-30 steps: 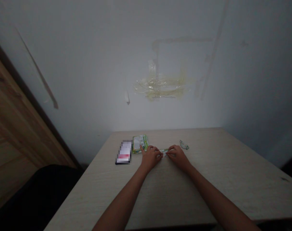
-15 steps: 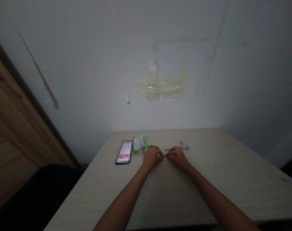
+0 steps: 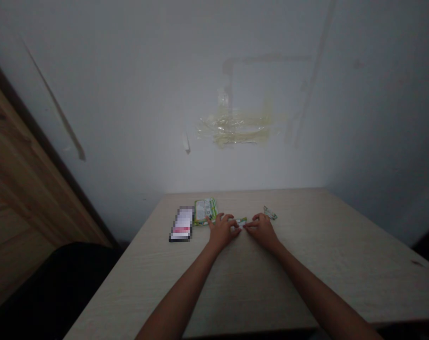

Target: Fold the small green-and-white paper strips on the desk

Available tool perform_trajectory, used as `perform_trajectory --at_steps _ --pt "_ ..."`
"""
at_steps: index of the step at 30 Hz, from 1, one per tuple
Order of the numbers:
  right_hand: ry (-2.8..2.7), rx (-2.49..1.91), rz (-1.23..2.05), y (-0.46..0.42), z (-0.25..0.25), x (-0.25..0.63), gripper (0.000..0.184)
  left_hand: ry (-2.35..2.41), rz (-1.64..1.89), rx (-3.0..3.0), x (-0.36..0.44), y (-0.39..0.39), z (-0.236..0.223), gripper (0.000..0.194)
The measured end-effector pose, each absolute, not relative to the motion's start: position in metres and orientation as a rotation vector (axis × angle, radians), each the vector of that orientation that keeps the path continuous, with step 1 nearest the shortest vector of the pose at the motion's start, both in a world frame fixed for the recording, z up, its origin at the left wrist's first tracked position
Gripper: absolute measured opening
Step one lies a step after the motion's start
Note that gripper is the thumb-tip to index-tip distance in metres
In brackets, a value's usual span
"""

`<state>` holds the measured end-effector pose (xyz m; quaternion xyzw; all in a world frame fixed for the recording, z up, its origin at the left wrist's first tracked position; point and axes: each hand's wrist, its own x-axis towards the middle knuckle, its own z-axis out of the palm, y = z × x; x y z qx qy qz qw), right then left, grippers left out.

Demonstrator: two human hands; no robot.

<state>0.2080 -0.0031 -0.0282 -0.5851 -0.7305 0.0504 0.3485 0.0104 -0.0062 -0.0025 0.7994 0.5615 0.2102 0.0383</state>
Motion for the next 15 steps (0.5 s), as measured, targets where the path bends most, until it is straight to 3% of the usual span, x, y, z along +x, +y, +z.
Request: perform_trajectory --at_steps 15 --pt "-1.812 -1.564 0.102 0.0048 -0.0308 0.2097 0.017 1.708 0.616 2.434 0.0099 -0.0054 -0.0025 0.018"
